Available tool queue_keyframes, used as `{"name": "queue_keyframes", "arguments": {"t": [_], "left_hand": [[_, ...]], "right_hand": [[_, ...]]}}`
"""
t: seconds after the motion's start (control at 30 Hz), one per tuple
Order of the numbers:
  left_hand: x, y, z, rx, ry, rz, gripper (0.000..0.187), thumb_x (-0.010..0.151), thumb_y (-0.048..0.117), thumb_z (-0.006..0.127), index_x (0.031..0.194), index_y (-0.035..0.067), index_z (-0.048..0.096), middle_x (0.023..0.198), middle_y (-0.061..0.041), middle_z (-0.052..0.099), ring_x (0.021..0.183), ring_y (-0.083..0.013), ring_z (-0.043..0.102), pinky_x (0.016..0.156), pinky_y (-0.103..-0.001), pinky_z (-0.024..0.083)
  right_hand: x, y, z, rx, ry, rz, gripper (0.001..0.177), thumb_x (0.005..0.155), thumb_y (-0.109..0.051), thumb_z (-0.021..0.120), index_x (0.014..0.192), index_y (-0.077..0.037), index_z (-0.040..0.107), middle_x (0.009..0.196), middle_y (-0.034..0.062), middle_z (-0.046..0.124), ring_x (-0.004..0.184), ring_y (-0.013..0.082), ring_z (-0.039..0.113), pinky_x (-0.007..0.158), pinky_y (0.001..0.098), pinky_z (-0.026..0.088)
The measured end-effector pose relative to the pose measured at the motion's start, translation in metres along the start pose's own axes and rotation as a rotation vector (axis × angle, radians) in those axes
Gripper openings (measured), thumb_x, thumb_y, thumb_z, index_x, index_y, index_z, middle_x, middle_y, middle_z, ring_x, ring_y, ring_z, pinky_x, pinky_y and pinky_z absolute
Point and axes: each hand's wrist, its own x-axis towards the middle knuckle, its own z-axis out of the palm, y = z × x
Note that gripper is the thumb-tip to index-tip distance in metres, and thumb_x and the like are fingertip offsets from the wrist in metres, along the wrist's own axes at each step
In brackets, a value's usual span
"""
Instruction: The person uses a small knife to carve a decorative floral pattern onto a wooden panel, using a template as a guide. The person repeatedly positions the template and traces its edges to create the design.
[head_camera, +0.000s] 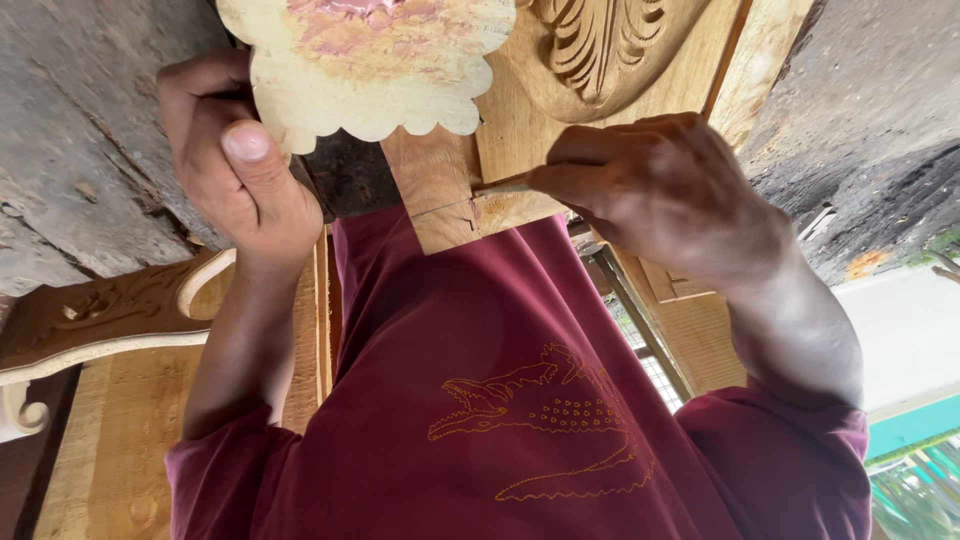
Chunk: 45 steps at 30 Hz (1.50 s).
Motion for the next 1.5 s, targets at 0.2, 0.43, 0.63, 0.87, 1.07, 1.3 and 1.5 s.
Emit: {"name": "queue_keyframes", "arguments": {"t": [0.2, 0.43, 0.63, 0.87, 1.07, 1.3, 1.5], "left_hand": [[-0.001, 0.001, 0.0, 0.033, -0.007, 0.013, 0.052, 0.12, 0.041, 0.037, 0.093, -0.002, 0.049, 0.124, -0.014, 0.06, 0.096, -0.0196, 0.056, 0.081, -0.034, 0.049], [0.0, -0.001, 0.0, 0.063, -0.039, 0.035, 0.05, 0.121, 0.038, 0.038, 0.094, -0.002, 0.05, 0.124, -0.015, 0.061, 0.089, -0.0172, 0.054, 0.075, -0.032, 0.049], [-0.002, 0.0, -0.001, 0.066, -0.043, 0.012, 0.052, 0.121, 0.038, 0.039, 0.091, -0.003, 0.05, 0.123, -0.016, 0.06, 0.088, -0.0178, 0.055, 0.075, -0.033, 0.048], [-0.003, -0.009, 0.003, 0.095, -0.023, 0.062, 0.046, 0.119, 0.034, 0.043, 0.088, 0.0, 0.048, 0.126, -0.015, 0.062, 0.09, -0.021, 0.058, 0.075, -0.036, 0.051], [0.001, 0.002, 0.007, 0.146, -0.062, 0.054, 0.029, 0.118, 0.019, 0.058, 0.102, -0.005, 0.059, 0.126, -0.015, 0.06, 0.097, -0.0224, 0.062, 0.078, -0.035, 0.054], [0.008, 0.01, 0.007, 0.165, -0.09, 0.034, 0.025, 0.113, 0.017, 0.066, 0.103, -0.005, 0.06, 0.129, -0.014, 0.059, 0.101, -0.0253, 0.063, 0.079, -0.036, 0.055], [0.004, 0.01, 0.006, 0.158, -0.099, 0.008, 0.024, 0.115, 0.017, 0.066, 0.106, -0.004, 0.06, 0.132, -0.014, 0.058, 0.104, -0.0257, 0.063, 0.084, -0.036, 0.056]], "right_hand": [[-0.029, 0.01, -0.007, 0.044, 0.035, 0.098, 0.003, 0.102, -0.007, 0.077, 0.104, -0.009, 0.079, 0.104, 0.0078, 0.078, 0.082, 0.0135, 0.075, 0.062, 0.0224, 0.061], [-0.039, 0.022, 0.014, 0.14, 0.012, 0.171, 0.016, 0.098, 0.0, 0.075, 0.11, -0.01, 0.078, 0.104, 0.0094, 0.078, 0.082, 0.0151, 0.075, 0.064, 0.0239, 0.063], [-0.032, 0.023, 0.02, 0.158, 0.003, 0.186, 0.019, 0.096, -0.002, 0.076, 0.112, -0.012, 0.078, 0.104, 0.0089, 0.078, 0.081, 0.015, 0.075, 0.063, 0.024, 0.063], [-0.035, 0.018, 0.016, 0.304, 0.147, 0.159, 0.013, 0.102, -0.001, 0.074, 0.115, -0.004, 0.072, 0.102, 0.0126, 0.075, 0.089, 0.0169, 0.076, 0.071, 0.0234, 0.066], [-0.015, 0.003, 0.033, -0.002, 0.549, 0.287, 0.022, 0.107, 0.007, 0.072, 0.126, -0.004, 0.07, 0.115, 0.0122, 0.07, 0.098, 0.0196, 0.074, 0.076, 0.0234, 0.066], [0.015, -0.006, 0.051, -0.111, 0.62, 0.352, 0.033, 0.105, 0.013, 0.066, 0.131, -0.005, 0.073, 0.122, 0.01, 0.067, 0.1, 0.0169, 0.074, 0.075, 0.0207, 0.066], [0.02, -0.011, 0.048, -0.056, 0.574, 0.341, 0.033, 0.106, 0.011, 0.069, 0.134, -0.006, 0.072, 0.123, 0.0083, 0.069, 0.098, 0.0166, 0.074, 0.071, 0.0212, 0.064]]}}
